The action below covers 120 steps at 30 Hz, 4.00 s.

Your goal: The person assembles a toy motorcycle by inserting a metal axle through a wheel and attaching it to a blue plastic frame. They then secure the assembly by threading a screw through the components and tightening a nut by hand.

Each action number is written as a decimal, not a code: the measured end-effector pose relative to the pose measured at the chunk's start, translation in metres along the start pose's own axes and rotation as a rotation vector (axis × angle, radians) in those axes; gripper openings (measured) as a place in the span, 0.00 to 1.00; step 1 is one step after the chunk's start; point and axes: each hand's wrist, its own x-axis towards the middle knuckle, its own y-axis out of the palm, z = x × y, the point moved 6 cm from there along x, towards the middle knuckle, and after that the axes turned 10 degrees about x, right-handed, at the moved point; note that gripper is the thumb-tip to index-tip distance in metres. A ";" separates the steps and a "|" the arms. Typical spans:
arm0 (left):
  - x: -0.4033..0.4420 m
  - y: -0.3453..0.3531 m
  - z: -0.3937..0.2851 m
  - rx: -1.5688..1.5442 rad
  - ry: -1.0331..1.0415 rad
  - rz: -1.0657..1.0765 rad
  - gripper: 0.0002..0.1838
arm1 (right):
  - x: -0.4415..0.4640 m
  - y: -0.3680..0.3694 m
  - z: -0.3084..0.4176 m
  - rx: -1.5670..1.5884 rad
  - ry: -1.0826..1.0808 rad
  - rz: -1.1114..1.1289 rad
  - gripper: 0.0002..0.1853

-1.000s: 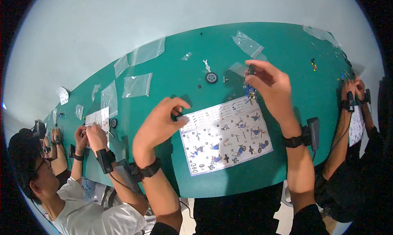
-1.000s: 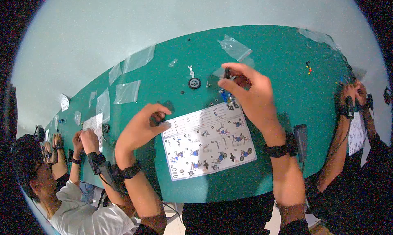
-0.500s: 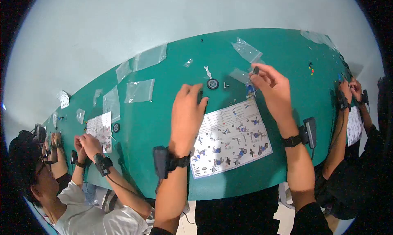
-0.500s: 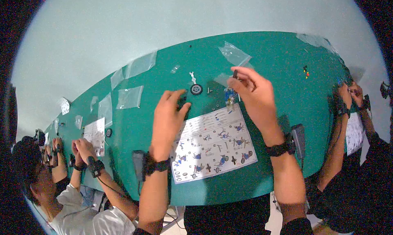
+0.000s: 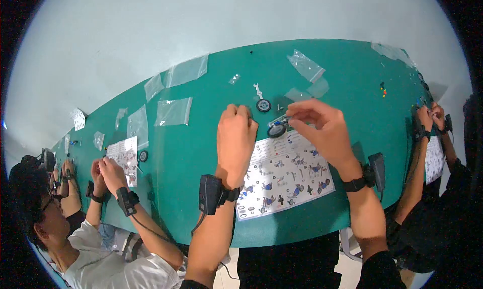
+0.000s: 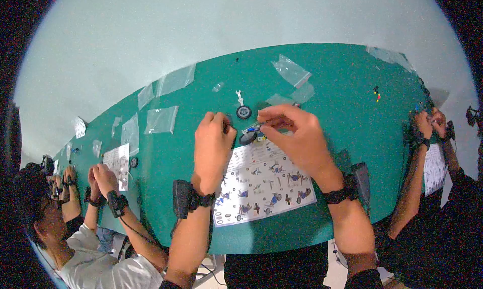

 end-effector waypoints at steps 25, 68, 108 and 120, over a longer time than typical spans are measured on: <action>-0.017 0.002 -0.031 -0.149 0.043 0.019 0.14 | -0.013 0.038 0.014 -0.531 -0.285 0.177 0.27; -0.009 -0.009 -0.025 -1.052 -0.071 0.162 0.12 | -0.010 0.021 0.025 -0.274 -0.267 0.043 0.29; -0.018 -0.014 -0.045 -1.049 -0.014 0.332 0.33 | -0.005 0.012 0.001 0.247 0.093 -0.034 0.23; -0.011 -0.028 -0.038 -0.789 0.140 0.288 0.13 | -0.007 0.013 -0.001 0.173 0.131 0.037 0.22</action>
